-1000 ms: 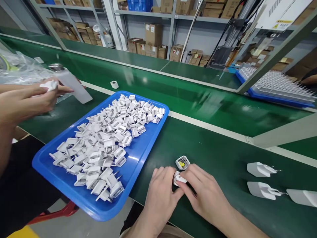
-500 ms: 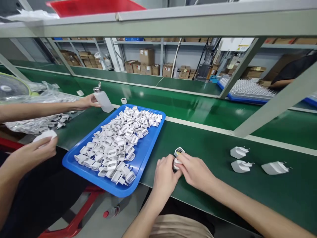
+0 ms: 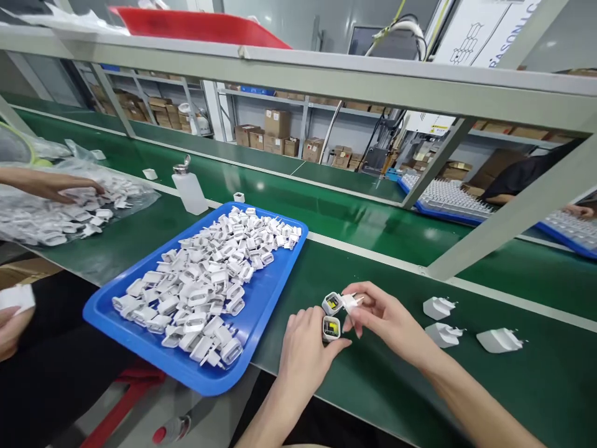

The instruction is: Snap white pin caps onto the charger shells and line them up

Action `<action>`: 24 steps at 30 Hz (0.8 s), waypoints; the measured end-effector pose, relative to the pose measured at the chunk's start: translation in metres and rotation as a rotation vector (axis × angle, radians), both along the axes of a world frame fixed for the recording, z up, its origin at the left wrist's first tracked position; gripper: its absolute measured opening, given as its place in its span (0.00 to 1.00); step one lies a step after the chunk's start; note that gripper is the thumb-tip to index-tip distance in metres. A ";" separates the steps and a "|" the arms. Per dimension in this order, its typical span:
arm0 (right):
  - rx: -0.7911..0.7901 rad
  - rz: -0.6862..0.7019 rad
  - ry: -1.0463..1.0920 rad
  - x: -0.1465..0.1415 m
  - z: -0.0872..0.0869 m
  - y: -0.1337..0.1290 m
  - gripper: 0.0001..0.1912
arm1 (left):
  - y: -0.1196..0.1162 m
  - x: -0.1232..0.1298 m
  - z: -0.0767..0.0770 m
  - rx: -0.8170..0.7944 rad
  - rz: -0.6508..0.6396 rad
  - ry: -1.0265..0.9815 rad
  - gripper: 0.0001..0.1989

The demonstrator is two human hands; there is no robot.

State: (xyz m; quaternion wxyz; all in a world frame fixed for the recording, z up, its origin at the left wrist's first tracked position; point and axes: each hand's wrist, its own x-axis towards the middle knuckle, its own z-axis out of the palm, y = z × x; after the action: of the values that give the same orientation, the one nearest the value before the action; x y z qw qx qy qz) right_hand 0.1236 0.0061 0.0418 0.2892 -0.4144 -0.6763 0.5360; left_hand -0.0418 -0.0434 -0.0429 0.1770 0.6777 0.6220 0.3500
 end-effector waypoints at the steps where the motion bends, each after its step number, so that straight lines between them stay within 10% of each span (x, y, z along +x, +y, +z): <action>1: -0.023 0.016 0.008 0.002 0.001 0.001 0.22 | -0.001 0.001 0.000 0.002 -0.007 -0.003 0.17; 10: 0.404 -0.185 -0.268 0.018 -0.025 0.010 0.13 | 0.001 -0.004 0.003 -0.053 -0.121 -0.042 0.08; 17: 0.543 0.060 -0.348 0.013 -0.029 0.011 0.10 | 0.011 -0.009 0.015 -0.292 -0.157 -0.156 0.04; 24: 0.602 0.126 -0.280 0.007 -0.041 0.013 0.05 | 0.002 -0.012 0.006 -0.180 -0.192 -0.099 0.07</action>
State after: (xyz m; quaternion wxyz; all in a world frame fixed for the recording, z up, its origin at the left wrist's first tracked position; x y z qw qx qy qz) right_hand 0.1304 0.0186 0.0013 0.2692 -0.3376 -0.8616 0.2669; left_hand -0.0537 -0.0414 -0.0367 0.3004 0.6974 0.5735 0.3073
